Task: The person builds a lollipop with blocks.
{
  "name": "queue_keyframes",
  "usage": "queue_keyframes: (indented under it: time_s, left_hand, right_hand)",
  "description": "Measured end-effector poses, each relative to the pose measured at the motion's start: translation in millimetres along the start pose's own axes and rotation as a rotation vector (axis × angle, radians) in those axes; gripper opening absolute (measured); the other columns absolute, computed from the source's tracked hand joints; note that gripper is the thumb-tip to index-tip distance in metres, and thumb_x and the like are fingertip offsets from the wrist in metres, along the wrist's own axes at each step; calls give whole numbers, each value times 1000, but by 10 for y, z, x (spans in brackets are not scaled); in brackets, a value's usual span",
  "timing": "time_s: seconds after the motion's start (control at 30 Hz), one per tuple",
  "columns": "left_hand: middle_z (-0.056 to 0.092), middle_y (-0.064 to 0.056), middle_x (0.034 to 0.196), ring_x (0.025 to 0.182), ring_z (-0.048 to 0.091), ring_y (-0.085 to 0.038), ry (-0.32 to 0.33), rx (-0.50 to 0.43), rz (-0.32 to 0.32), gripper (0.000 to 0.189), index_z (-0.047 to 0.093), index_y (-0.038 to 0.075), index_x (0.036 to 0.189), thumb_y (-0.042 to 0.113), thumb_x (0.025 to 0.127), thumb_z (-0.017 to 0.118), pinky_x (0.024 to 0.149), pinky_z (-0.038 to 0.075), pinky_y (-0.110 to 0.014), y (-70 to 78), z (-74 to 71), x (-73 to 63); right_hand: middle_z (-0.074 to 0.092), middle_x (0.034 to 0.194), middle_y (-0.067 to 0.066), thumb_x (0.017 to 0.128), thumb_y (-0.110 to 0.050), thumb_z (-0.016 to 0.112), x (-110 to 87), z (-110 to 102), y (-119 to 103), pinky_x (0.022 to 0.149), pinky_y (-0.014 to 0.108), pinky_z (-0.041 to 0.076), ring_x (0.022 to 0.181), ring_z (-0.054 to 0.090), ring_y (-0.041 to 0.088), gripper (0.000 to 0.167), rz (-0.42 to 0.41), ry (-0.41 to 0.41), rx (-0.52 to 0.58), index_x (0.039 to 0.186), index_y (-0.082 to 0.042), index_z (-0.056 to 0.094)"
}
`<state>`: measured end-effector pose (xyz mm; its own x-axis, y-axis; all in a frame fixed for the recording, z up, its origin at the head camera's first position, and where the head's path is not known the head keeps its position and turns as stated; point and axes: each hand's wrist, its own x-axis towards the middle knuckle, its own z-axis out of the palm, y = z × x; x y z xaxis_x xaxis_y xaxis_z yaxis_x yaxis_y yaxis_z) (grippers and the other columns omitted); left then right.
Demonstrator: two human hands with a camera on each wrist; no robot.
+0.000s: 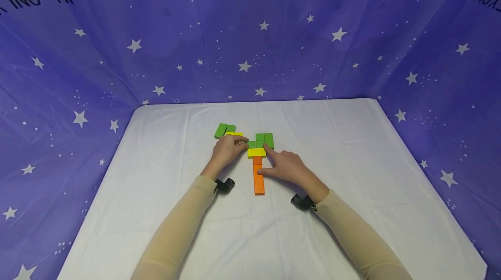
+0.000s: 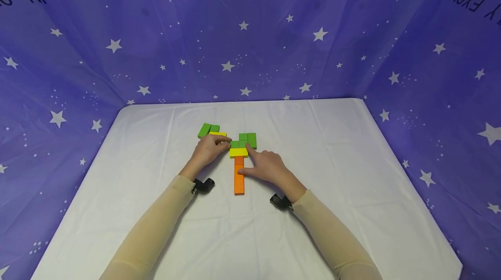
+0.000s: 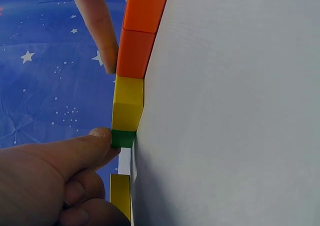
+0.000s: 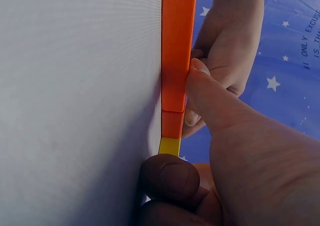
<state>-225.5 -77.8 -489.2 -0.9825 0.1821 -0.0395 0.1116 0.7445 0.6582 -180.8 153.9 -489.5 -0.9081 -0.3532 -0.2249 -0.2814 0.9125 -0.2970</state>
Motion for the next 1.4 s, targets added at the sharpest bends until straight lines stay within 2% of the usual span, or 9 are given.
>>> queue_keyframes:
  time_s: [0.2,0.43,0.57,0.67,0.73,0.9,1.1,1.27,1.4]
  left_hand:
    - [78,-1,126,98,66,-20,4,10,-10,27,81,26,124,35,100,72,81,51,-35,-5,26,7]
    - [74,-1,137,125,69,-24,-1,1,-27,33,77,24,131,36,102,70,100,55,-45,-1,25,-5]
    - [78,-5,124,104,70,-24,13,3,-38,36,74,25,137,37,103,69,84,54,-40,0,12,5]
    - [78,-8,118,85,63,-25,46,-16,-61,39,72,26,139,39,103,68,70,47,-36,-6,-9,32]
    - [76,-9,124,85,64,-25,77,-17,-80,40,71,27,139,41,102,67,68,46,-35,-14,-25,59]
    - [74,-10,133,94,72,-34,174,35,-133,43,71,29,140,46,100,65,74,54,-44,-50,-80,154]
    - [79,-12,122,92,73,-37,301,74,-171,39,74,24,135,39,99,67,73,52,-47,-84,-160,281]
    - [80,-12,113,78,63,-28,305,64,-202,37,76,21,132,35,99,70,63,41,-37,-113,-177,338]
    - [80,-10,116,80,65,-28,303,70,-207,37,77,19,129,36,97,72,65,40,-36,-128,-185,361]
  right_hand:
    - [54,64,3,87,-78,67,0,12,9,59,32,41,66,53,21,106,-1,-5,-1,169,-20,32]
    - [57,65,4,87,-78,67,-16,13,4,59,32,42,68,55,23,105,-5,-1,4,168,-20,33]
    - [57,64,3,87,-78,67,-20,10,3,59,31,42,67,55,22,105,-9,3,1,168,-19,33]
    - [57,65,2,87,-78,67,-20,6,2,59,31,42,68,56,22,105,-14,8,-6,168,-19,33]
    - [57,65,2,87,-79,67,-20,1,0,60,31,42,68,56,22,105,-14,10,-10,168,-20,34]
    - [57,65,3,87,-78,67,-17,-13,-2,60,31,41,68,55,22,105,-13,9,-14,168,-20,33]
    - [54,64,3,87,-78,67,-19,-13,-5,59,31,39,67,52,22,105,-10,1,-7,168,-20,33]
    - [51,64,1,87,-79,67,-18,-12,-5,58,31,38,65,50,21,105,-10,-3,-4,168,-20,33]
    - [45,62,0,87,-79,67,-15,-15,-5,57,31,34,62,46,20,106,-9,0,-1,168,-20,32]
